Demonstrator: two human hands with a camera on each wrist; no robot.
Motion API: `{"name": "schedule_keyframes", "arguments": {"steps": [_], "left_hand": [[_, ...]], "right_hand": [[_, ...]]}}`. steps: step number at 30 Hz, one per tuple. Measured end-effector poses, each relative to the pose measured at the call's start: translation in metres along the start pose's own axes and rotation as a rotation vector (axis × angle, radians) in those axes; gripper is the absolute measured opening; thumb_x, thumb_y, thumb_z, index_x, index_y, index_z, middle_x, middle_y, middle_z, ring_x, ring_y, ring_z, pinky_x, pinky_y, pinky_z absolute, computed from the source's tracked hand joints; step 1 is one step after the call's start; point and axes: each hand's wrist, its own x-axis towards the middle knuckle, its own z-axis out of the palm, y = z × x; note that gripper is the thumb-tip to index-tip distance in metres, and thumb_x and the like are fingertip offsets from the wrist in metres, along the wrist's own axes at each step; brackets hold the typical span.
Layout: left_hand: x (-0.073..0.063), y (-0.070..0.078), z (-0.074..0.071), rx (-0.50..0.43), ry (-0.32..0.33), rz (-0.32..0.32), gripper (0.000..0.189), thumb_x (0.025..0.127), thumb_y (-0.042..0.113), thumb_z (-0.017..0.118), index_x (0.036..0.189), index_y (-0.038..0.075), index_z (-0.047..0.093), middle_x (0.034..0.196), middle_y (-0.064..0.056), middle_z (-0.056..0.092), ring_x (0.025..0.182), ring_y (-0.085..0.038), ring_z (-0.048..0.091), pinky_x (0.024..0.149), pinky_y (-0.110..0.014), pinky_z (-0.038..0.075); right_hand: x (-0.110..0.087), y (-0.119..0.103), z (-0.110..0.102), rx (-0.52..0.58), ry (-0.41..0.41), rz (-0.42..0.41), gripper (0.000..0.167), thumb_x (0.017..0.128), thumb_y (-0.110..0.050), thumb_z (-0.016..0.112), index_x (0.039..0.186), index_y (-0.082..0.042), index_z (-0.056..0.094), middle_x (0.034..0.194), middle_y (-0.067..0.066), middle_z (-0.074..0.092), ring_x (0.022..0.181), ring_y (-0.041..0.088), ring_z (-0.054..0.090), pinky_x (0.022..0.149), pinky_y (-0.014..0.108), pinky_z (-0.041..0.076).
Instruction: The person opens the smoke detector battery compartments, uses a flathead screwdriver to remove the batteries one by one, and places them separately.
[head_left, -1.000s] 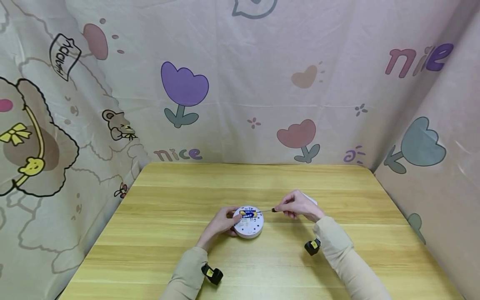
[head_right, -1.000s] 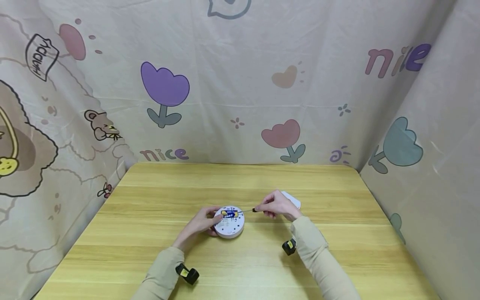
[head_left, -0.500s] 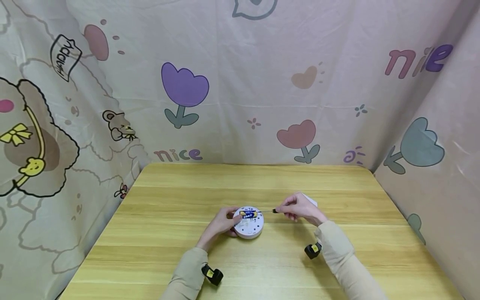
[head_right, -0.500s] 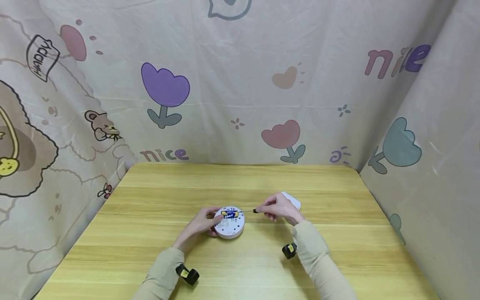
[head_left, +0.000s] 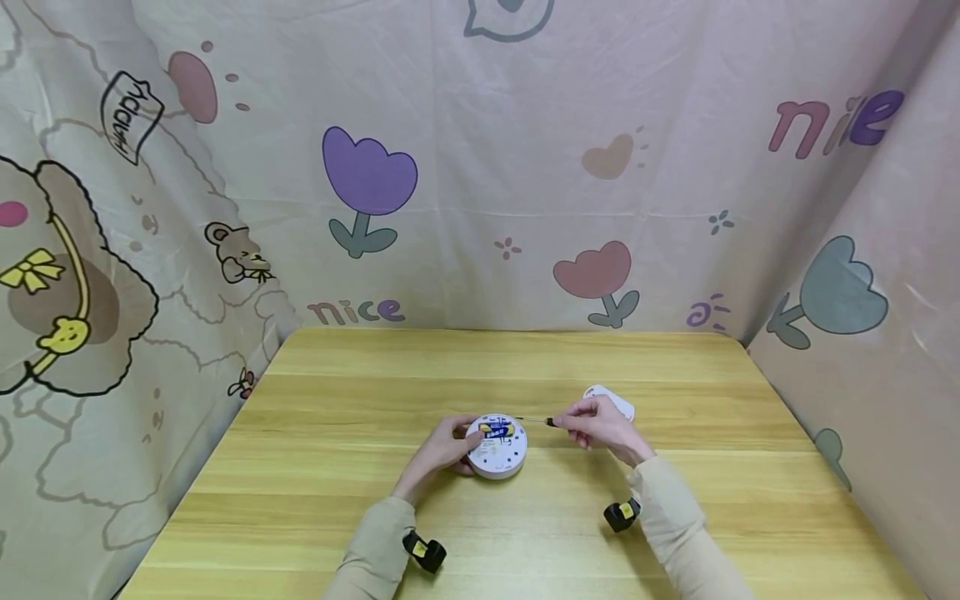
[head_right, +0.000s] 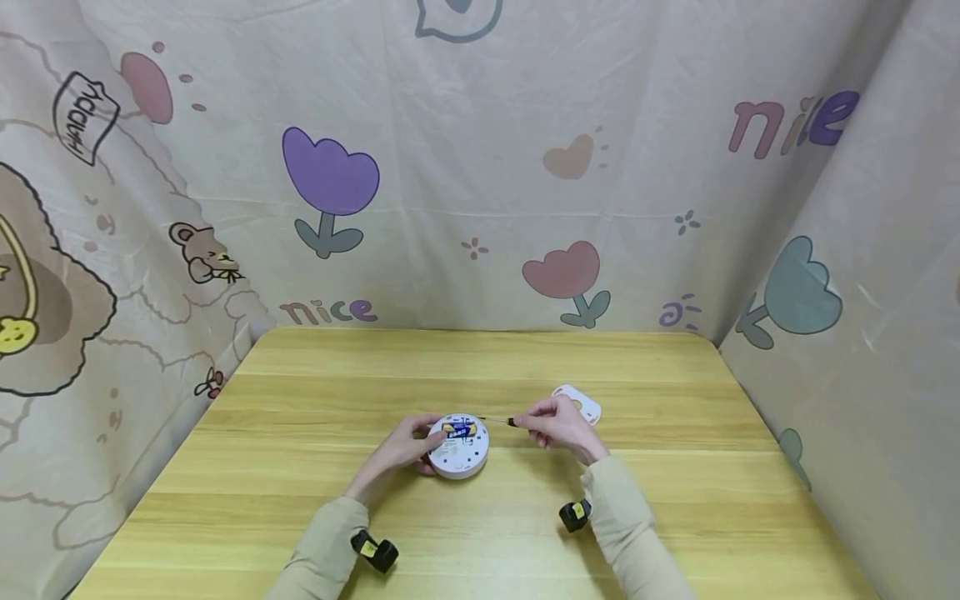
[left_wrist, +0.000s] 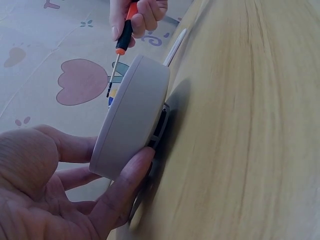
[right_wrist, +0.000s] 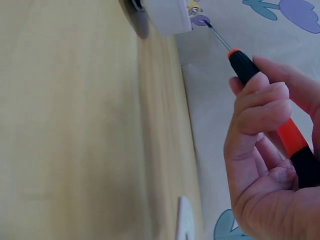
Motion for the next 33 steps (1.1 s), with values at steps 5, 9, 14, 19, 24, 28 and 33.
{"name": "schedule_keyframes", "arguments": {"steps": [5,9,14,19,24,28,33], "left_hand": [[0.0,-0.001,0.001,0.001,0.011,-0.001,0.046,0.099,0.011,0.062,0.142,-0.004,0.051,0.11,-0.022,0.062,0.072,-0.018,0.061,0.056,-0.032,0.063],[-0.001,0.0,0.001,-0.001,0.021,-0.001,0.045,0.098,0.011,0.062,0.14,-0.002,0.053,0.106,-0.02,0.06,0.072,-0.019,0.061,0.056,-0.032,0.063],[-0.001,-0.002,0.001,-0.014,0.033,0.01,0.044,0.098,0.01,0.062,0.139,-0.003,0.053,0.105,-0.02,0.059,0.071,-0.018,0.061,0.056,-0.032,0.063],[-0.002,-0.004,0.001,-0.033,0.054,0.038,0.044,0.097,0.01,0.064,0.138,-0.005,0.054,0.104,-0.02,0.057,0.068,-0.018,0.061,0.056,-0.033,0.063],[-0.001,-0.005,0.001,-0.003,0.085,0.07,0.041,0.097,0.01,0.064,0.134,-0.006,0.056,0.099,-0.017,0.056,0.067,-0.017,0.06,0.056,-0.034,0.063],[-0.001,-0.005,0.002,0.017,0.097,0.079,0.041,0.097,0.011,0.065,0.133,-0.006,0.057,0.099,-0.018,0.057,0.068,-0.017,0.06,0.056,-0.034,0.064],[-0.002,-0.003,0.001,0.047,0.104,0.08,0.042,0.097,0.013,0.065,0.133,-0.006,0.056,0.105,-0.021,0.059,0.07,-0.018,0.062,0.056,-0.034,0.063]], "right_hand": [[0.0,0.011,0.004,0.036,0.048,-0.037,0.032,0.091,-0.016,0.073,0.106,0.013,0.069,0.066,-0.001,0.065,0.052,0.004,0.052,0.048,0.016,0.047],[0.0,0.019,0.007,0.048,0.068,-0.052,0.033,0.092,-0.016,0.072,0.106,0.013,0.068,0.066,-0.001,0.066,0.051,0.004,0.053,0.047,0.016,0.047],[0.001,0.027,0.01,0.096,0.068,-0.067,0.03,0.093,-0.014,0.07,0.106,0.013,0.068,0.065,-0.003,0.065,0.051,0.003,0.052,0.046,0.015,0.046],[0.001,0.031,0.011,0.168,0.074,-0.077,0.021,0.093,-0.013,0.07,0.101,0.006,0.071,0.065,-0.006,0.064,0.052,0.003,0.053,0.045,0.014,0.045],[0.0,0.034,0.011,0.205,0.077,-0.09,0.015,0.094,-0.012,0.069,0.098,0.001,0.073,0.065,-0.007,0.064,0.052,0.002,0.053,0.045,0.014,0.045],[-0.001,0.035,0.011,0.233,0.087,-0.082,0.009,0.094,-0.012,0.069,0.092,-0.005,0.074,0.064,-0.007,0.064,0.052,0.002,0.053,0.045,0.014,0.044],[-0.001,0.036,0.01,0.259,0.098,-0.064,0.008,0.094,-0.014,0.069,0.089,-0.012,0.074,0.065,-0.007,0.065,0.051,0.002,0.053,0.045,0.014,0.044]]}}
